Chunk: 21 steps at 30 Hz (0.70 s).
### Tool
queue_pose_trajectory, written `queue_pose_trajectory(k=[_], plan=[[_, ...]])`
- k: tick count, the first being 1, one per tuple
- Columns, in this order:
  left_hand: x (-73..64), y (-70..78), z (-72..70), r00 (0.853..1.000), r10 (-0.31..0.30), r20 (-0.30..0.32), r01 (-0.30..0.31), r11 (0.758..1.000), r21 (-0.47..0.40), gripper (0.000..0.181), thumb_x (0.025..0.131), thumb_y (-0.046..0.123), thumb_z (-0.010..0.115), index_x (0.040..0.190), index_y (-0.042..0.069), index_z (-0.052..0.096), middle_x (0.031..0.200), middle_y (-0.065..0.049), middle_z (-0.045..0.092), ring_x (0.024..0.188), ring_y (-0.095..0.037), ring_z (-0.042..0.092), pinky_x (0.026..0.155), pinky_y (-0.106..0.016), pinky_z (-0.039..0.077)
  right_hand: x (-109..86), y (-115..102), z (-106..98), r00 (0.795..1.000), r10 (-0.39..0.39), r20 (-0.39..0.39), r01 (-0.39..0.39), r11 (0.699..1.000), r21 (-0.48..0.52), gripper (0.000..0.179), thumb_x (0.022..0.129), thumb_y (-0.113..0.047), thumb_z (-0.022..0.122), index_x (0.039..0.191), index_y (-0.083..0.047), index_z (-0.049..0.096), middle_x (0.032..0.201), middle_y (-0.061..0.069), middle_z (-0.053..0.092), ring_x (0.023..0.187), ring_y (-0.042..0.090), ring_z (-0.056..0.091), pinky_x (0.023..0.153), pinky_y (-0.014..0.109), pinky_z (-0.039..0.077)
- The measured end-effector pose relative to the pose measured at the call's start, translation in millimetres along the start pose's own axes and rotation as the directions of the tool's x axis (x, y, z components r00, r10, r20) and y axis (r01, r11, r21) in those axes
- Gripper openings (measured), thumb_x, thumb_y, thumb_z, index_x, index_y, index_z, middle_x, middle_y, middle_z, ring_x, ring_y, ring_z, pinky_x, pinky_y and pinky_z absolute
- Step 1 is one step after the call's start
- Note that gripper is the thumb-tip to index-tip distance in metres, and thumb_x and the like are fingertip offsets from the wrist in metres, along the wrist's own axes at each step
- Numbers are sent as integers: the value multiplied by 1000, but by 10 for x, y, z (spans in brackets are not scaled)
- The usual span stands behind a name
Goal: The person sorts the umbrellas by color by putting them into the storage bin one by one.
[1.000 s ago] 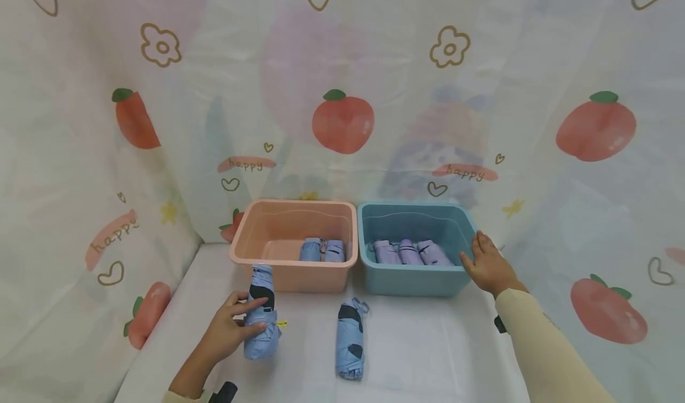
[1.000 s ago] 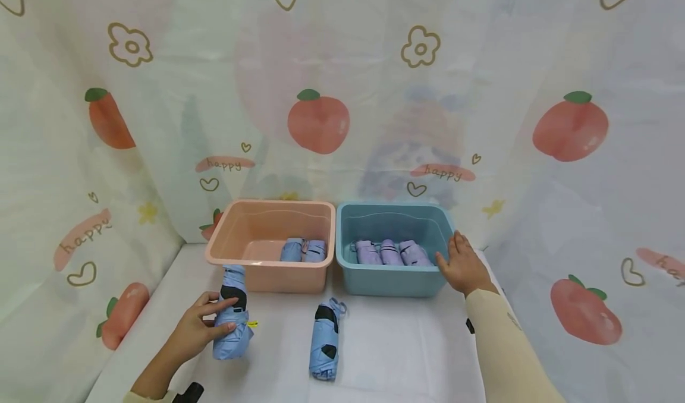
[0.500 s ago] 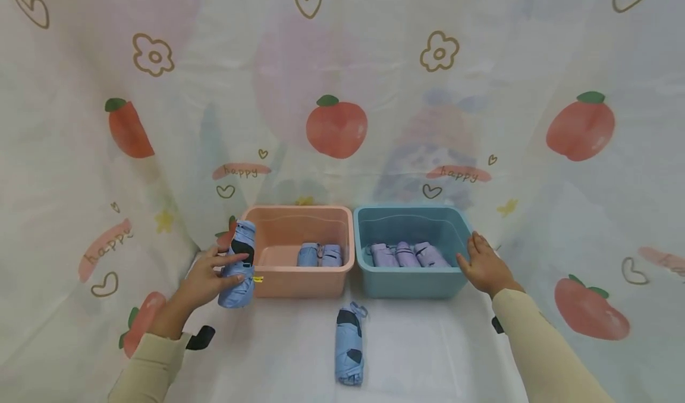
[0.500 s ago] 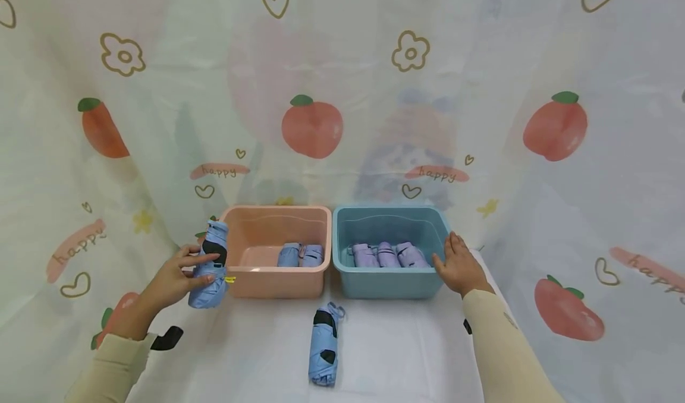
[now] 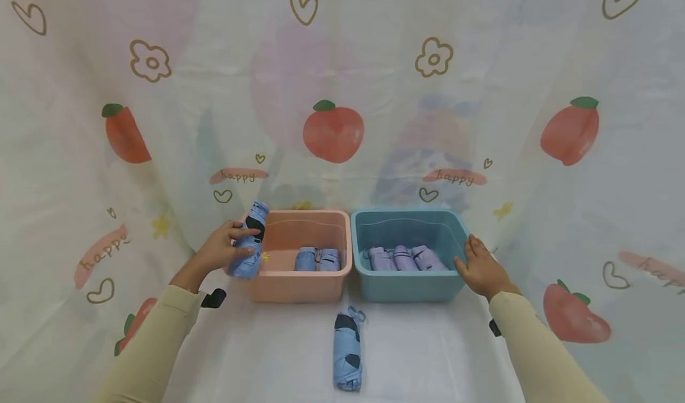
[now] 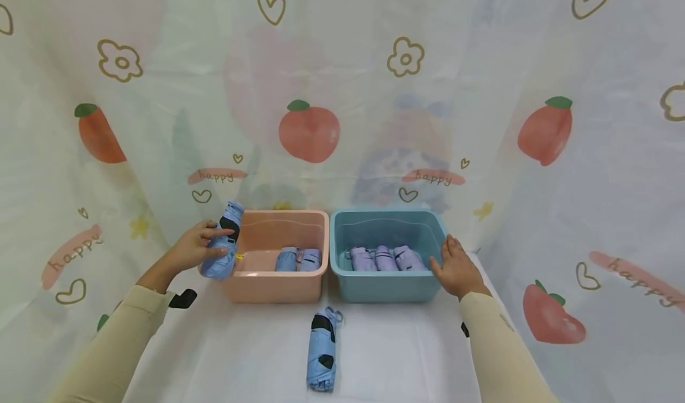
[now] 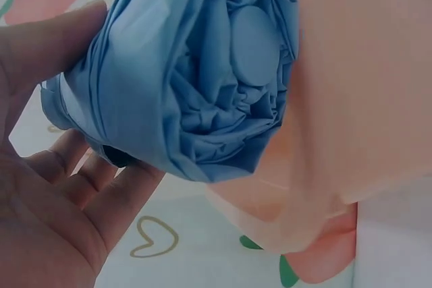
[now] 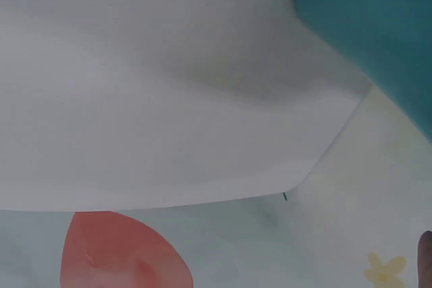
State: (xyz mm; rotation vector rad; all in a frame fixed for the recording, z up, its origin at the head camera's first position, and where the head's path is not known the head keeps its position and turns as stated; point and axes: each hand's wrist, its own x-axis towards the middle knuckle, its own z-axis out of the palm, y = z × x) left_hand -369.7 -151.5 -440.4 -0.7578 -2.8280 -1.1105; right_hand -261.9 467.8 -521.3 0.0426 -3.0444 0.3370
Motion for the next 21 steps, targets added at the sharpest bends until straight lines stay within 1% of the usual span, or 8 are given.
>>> queue_pose_trajectory(k=[3,8,12,15,18,21], plan=[[120,-23,-3,1000,-10,5,10,1000,4,46,78,9,80,123,6,69,132,-28,47,118,-44,46,96,-59,38,1,12,17,1000,-1,-4,1,1000,-3,80,103,-44,36,145,21,14,153,36,6,142,48,6,111,59,12],[278,-57,-9,998,-46,49,44,998,42,47,78,7,81,124,7,69,133,-27,45,115,-42,48,96,-57,40,2,36,45,1000,5,-1,-5,1000,-14,83,103,-49,31,145,20,13,154,36,5,142,49,6,111,59,12],[372,-95,27,994,-76,79,74,997,21,48,77,5,80,124,8,69,138,-26,43,116,-40,47,95,-55,42,10,41,51,1000,7,-3,-7,1000,-19,83,103,-49,32,145,19,12,154,35,5,142,48,7,111,59,12],[434,-139,73,992,-76,102,75,997,12,47,77,4,80,123,8,70,143,-25,40,120,-40,44,95,-54,42,12,32,46,1000,5,-2,-5,1000,-15,82,103,-47,34,145,19,12,154,35,5,142,48,6,111,59,12],[496,-198,126,990,-62,130,59,998,33,45,77,5,80,121,9,71,146,-25,37,123,-42,42,93,-53,42,11,22,38,1000,5,0,-5,1000,-9,80,103,-44,37,145,20,12,154,35,5,142,49,6,111,60,13],[554,-251,177,985,-66,159,59,997,49,44,79,6,80,121,10,71,144,-25,40,121,-41,45,89,-50,46,11,25,27,1000,8,1,-8,1000,-17,80,103,-43,37,145,20,12,154,36,5,142,49,6,111,60,13]])
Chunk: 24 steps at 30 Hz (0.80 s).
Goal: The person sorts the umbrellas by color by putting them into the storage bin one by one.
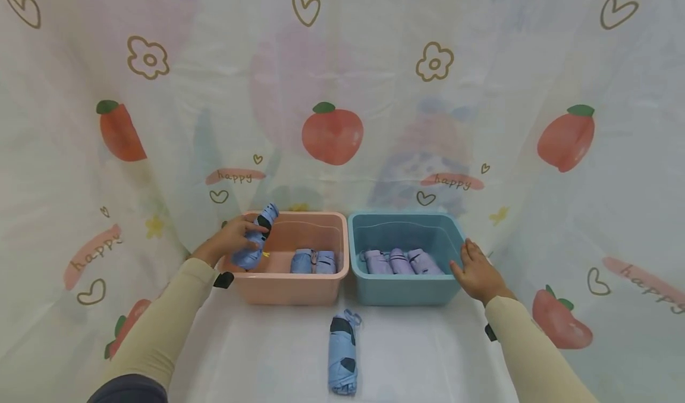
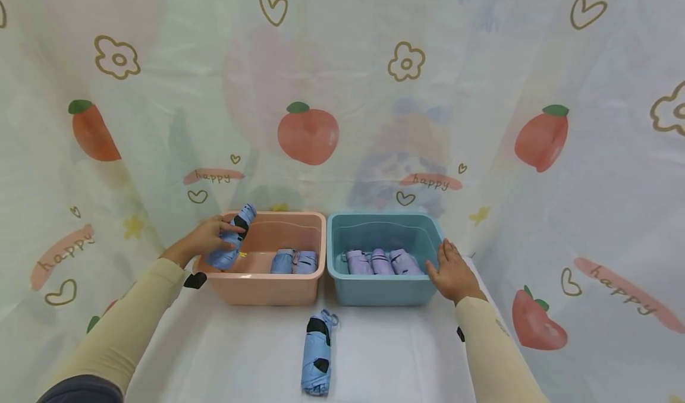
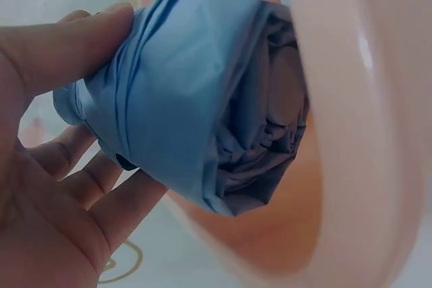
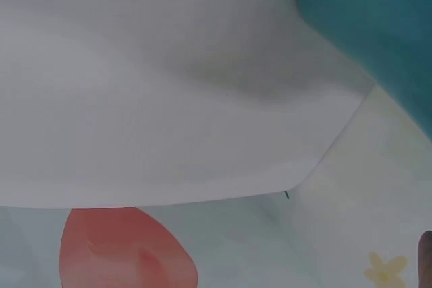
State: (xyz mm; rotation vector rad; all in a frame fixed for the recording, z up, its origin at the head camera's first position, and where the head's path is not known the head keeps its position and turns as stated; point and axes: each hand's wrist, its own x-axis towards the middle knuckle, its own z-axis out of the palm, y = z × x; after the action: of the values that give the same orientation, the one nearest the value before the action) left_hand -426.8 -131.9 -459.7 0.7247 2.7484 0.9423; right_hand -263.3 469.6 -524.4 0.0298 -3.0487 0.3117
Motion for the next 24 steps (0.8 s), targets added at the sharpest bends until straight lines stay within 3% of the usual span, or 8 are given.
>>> queue_pose_trajectory(k=[4,10,15,19,22,24], plan=[[72,-25,54,998,-34,52,35,999,-16,44,80,5,78,123,11,70,141,-22,43,113,-36,52,80,-41,50,-18,2,10,1000,3,-1,-3,1000,5,78,103,-41,38,145,20,12,154,35,5,142,48,5,111,60,13],[231,-71,130,989,-3,148,13,998,-63,44,75,-6,78,117,4,72,129,-23,55,96,-28,55,62,-27,48,-66,-24,14,1000,6,2,-6,1000,9,79,104,-44,36,145,20,13,154,36,5,142,49,6,111,60,13],[374,-110,199,977,16,213,-30,998,60,42,72,-7,78,112,4,74,121,-13,64,95,-22,55,52,-23,36,-103,-50,21,1000,17,2,-17,1000,2,83,103,-49,32,145,20,13,154,36,7,142,49,7,111,60,14],[454,-76,194,961,3,276,-50,985,163,42,74,-1,81,115,6,73,124,-13,62,100,-20,55,60,-25,42,-110,-42,23,1000,19,7,-19,1000,5,79,104,-43,36,145,20,13,154,36,6,142,49,6,110,60,14],[510,-87,193,951,-5,310,-48,985,165,41,75,2,82,114,9,74,134,-17,56,104,-23,54,64,-25,45,-101,-51,-1,1000,10,9,-11,1000,8,76,104,-39,39,144,21,14,153,37,6,141,49,6,110,61,14],[546,-125,217,945,-29,326,-21,989,150,40,75,3,82,114,12,75,139,-17,52,100,-23,54,59,-26,44,-91,-73,-32,1000,6,7,-6,1000,12,76,104,-38,39,144,22,15,153,37,6,141,50,7,110,61,14]])
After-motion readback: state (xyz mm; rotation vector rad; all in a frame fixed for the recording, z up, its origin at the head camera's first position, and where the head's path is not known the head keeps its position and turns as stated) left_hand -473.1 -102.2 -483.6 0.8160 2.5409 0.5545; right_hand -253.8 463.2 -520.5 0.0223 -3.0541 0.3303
